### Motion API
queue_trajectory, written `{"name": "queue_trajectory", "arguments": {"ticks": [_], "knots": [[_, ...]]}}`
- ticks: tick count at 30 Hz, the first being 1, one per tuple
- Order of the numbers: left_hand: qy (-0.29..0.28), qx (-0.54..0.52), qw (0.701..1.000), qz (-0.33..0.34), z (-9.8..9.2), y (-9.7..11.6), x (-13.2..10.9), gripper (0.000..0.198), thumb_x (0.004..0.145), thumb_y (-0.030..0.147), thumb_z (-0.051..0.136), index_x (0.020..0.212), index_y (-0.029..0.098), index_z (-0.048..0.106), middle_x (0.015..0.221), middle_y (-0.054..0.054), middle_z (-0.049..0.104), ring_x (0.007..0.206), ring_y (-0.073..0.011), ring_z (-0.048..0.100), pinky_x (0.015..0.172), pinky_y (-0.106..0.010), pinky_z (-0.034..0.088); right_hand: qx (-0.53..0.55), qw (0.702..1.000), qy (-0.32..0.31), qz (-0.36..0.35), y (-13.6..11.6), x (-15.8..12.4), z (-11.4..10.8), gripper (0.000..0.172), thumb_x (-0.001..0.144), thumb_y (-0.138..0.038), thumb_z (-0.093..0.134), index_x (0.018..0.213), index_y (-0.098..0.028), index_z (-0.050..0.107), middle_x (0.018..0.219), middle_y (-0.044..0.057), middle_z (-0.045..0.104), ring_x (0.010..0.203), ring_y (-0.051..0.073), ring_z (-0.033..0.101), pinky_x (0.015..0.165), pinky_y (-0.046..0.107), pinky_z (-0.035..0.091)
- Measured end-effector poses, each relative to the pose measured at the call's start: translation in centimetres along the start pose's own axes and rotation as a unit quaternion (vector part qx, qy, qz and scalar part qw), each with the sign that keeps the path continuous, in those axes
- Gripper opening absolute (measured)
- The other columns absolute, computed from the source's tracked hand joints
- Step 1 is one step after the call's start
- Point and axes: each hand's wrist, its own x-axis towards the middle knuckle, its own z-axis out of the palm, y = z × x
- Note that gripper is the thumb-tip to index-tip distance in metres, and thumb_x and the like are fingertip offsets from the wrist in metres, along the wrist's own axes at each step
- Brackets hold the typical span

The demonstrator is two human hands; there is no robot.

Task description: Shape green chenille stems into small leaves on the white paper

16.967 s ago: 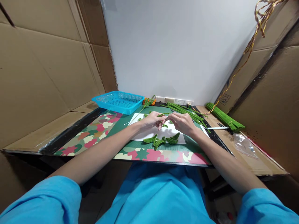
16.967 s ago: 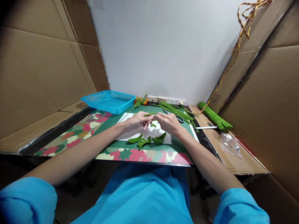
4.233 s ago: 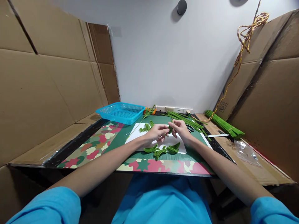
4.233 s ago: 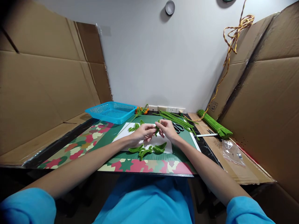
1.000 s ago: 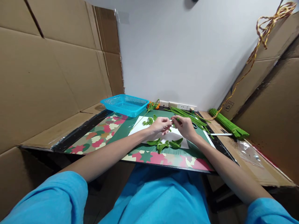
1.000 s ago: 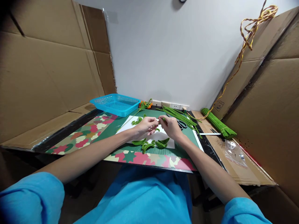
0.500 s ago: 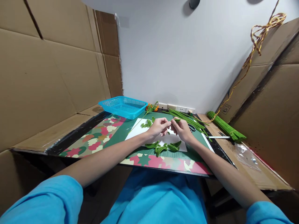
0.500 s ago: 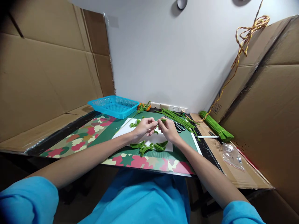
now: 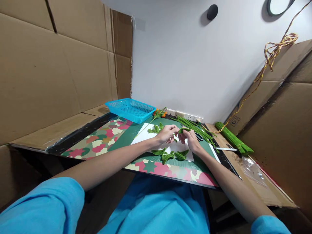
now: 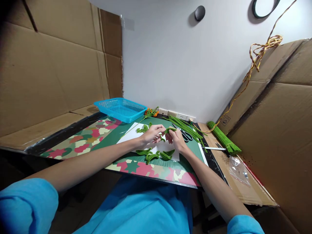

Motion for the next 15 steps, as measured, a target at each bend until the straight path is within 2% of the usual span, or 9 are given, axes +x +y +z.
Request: {"name": "queue_trajectory", "arguments": {"ticks": [7,10,15], "knots": [[-0.014,0.038,0.999,0.025,-0.7,-0.6,0.5,0.037,0.081,0.051,0.070,0.089,0.018,0.054,0.071,0.004,0.056,0.044,-0.0048,0.050,0.036,-0.015,0.028,-0.041,0.998,-0.050,-0.008,0.4,0.0,-0.2,0.042,0.096,-0.043,0.047,0.061,-0.020,0.050,0.054,0.000,0.054,0.047,0.012,0.048,0.052,0.026,0.039],[-0.037,0.072,0.996,0.046,-1.2,-0.4,0.6,0.043,0.077,0.056,0.073,0.092,0.018,0.057,0.080,0.002,0.060,0.048,-0.0053,0.053,0.036,-0.015,0.031,-0.036,0.997,-0.070,-0.003,0.1,0.1,-0.3,0.045,0.095,-0.038,0.045,0.055,-0.019,0.053,0.050,0.001,0.053,0.046,0.012,0.048,0.052,0.026,0.038],[-0.095,0.116,0.988,0.044,-2.0,-0.1,0.7,0.049,0.077,0.061,0.072,0.091,0.016,0.058,0.079,0.000,0.061,0.048,-0.0071,0.055,0.037,-0.016,0.036,-0.042,0.997,-0.068,0.021,0.1,0.2,-0.4,0.042,0.089,-0.032,0.049,0.050,-0.019,0.051,0.047,0.001,0.054,0.043,0.012,0.047,0.049,0.025,0.037]]}}
